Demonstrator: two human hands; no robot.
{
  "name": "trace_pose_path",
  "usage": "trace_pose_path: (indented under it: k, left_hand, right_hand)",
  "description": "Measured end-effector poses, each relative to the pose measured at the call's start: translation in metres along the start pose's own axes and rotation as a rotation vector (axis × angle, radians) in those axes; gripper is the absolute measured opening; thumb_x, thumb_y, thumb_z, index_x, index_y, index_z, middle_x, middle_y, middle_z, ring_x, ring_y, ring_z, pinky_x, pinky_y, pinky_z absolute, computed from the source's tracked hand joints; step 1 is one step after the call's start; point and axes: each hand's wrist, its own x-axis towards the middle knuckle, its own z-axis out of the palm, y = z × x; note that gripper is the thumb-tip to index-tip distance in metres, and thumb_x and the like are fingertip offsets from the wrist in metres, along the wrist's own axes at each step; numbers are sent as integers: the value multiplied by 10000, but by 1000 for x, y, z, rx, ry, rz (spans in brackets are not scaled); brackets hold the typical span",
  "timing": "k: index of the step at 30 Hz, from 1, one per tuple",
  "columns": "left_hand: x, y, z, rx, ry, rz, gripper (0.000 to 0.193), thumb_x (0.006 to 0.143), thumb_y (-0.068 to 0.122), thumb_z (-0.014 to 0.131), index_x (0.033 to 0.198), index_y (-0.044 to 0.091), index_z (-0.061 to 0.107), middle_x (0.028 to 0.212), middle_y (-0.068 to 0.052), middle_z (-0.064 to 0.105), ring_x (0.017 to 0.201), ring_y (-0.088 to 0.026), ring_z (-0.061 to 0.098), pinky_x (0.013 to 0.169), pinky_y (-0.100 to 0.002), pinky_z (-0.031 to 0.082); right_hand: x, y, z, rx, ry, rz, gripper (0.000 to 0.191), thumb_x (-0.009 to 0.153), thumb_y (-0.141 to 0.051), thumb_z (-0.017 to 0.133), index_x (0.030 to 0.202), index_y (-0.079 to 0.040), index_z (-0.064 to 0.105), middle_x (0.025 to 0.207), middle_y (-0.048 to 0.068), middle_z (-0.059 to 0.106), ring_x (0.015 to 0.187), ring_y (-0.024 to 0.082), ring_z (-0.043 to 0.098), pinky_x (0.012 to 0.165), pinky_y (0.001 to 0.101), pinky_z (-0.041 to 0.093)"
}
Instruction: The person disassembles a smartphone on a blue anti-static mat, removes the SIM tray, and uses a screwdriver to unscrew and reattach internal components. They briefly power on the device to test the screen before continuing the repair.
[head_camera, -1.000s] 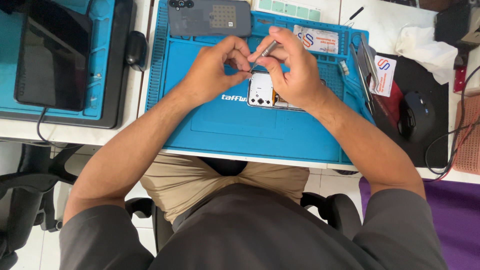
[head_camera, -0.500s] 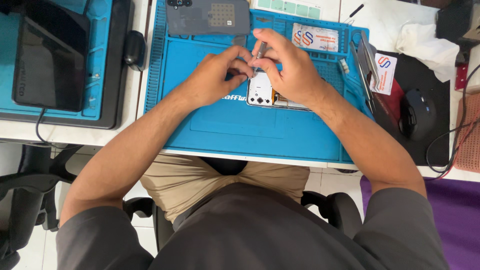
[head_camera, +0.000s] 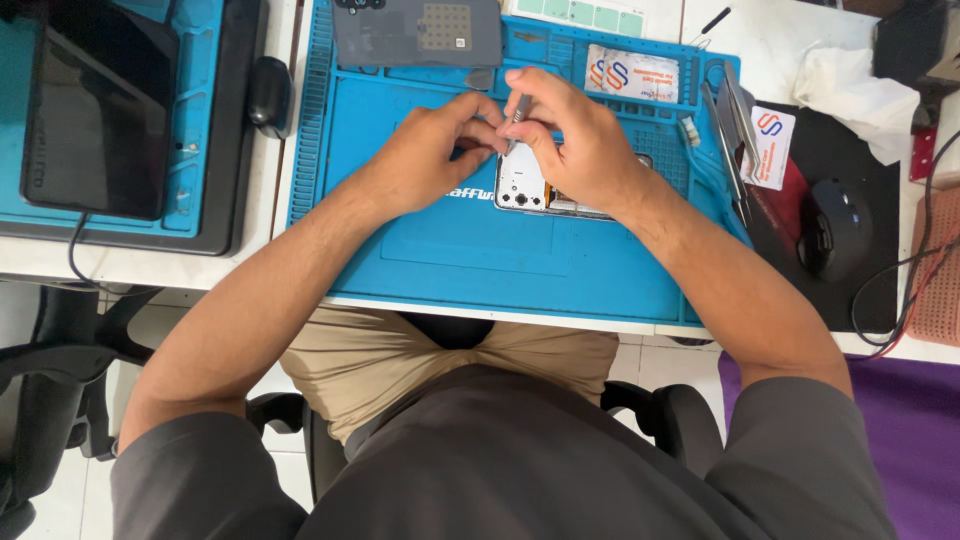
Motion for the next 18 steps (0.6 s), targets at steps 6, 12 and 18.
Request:
trace_pose_path:
  k: [6,12,18]
  left_hand:
    - [1,-1,0,-5,8,-4,251,970,-38,659,1181,33,544,1100,-110,784,1105,-235,766,937,-338,608]
    - [0,2,-1,-18,3,-21,258,971,-33,659,1193,34,546,1102,-107,783,1111,-226,761,937,-331,605]
    - [1,3,-1,-32,-2,-39,249,974,-31,656,1190,36,551,1102,-101,784,1109,-219,762,929,-327,604]
  right_hand:
    - [2,-1,3,26,5,3,531,1051,107,662,1485,-62,405,1165,139,675,984,224,764,849,308,645]
    - [0,-1,1,25,13,7,539,1054,112,651,1493,-62,391,1153,139,685,1034,245,777,877,319,653]
    - [-1,4,0,23,16,19,553,1067,115,626,1514,-61,353,1148,136,697,1063,256,784,900,327,654]
